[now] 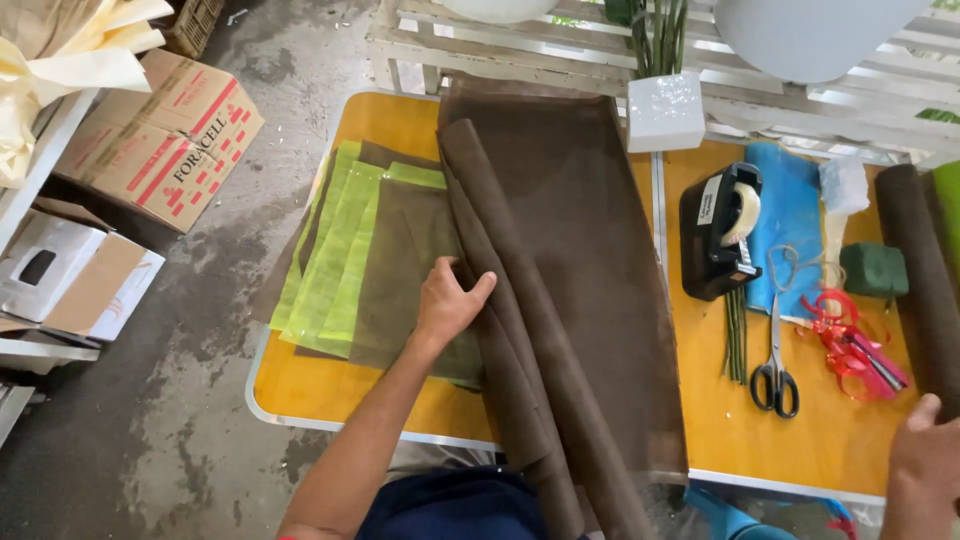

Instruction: Cutting a sheet of brown wrapping paper from a roll and folding it on a work table.

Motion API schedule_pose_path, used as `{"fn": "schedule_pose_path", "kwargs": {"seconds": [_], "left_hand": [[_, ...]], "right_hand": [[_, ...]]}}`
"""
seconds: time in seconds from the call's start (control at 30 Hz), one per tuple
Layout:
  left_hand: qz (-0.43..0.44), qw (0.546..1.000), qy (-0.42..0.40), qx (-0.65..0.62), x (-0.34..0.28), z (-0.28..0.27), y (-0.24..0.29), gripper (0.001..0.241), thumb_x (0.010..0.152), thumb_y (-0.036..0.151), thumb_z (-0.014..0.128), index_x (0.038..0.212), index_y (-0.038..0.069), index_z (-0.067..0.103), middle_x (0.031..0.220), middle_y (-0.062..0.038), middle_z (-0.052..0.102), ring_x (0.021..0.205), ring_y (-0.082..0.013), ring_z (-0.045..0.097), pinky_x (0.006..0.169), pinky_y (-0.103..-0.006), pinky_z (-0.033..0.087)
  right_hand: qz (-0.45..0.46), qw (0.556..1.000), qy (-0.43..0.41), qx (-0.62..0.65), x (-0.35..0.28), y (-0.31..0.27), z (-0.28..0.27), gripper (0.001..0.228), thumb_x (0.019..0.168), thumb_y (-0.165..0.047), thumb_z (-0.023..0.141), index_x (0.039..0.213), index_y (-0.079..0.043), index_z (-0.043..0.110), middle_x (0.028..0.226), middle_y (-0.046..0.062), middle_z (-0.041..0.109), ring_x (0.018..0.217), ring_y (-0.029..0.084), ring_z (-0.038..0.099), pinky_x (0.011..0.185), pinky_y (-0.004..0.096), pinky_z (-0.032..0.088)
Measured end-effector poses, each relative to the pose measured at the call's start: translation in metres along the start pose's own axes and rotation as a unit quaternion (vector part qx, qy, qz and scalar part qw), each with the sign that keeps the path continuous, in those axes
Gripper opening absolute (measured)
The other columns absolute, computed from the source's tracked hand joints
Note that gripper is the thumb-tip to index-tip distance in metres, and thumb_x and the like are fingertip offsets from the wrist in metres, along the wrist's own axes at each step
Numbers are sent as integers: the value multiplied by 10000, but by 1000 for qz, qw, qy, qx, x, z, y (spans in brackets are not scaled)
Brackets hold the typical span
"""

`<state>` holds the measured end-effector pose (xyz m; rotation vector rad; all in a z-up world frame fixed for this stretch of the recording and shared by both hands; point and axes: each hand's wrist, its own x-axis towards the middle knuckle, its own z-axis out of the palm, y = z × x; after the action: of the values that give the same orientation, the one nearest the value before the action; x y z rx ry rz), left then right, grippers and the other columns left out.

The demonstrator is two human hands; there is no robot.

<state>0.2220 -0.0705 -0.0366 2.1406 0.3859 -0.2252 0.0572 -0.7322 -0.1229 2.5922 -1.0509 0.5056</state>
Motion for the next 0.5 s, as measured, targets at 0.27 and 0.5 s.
{"fn": "schedule_pose_path", "kwargs": {"seconds": [0.27, 0.5], "left_hand": [[129, 991, 17, -12, 40, 18, -2, 840, 842, 229, 592, 1606, 145, 253, 1228, -262, 618, 1169, -420, 592, 1042, -480, 446], [166, 986, -11, -4, 61, 10, -16, 454, 872, 204, 528, 1295, 161, 688, 1236, -165, 684, 1113, -315, 656, 1021, -407, 476]], "right_hand": [[-410, 700, -327, 484, -178, -248, -254, 414, 857, -264, 788, 1271, -247, 769, 1695, 180, 191, 1556, 312, 259, 1182, 460, 341], [-370, 804, -285, 367, -196, -296, -187, 708, 849, -313, 782, 1494, -224, 505, 1526, 291, 377, 1411, 418, 439, 1104, 438, 443]]}}
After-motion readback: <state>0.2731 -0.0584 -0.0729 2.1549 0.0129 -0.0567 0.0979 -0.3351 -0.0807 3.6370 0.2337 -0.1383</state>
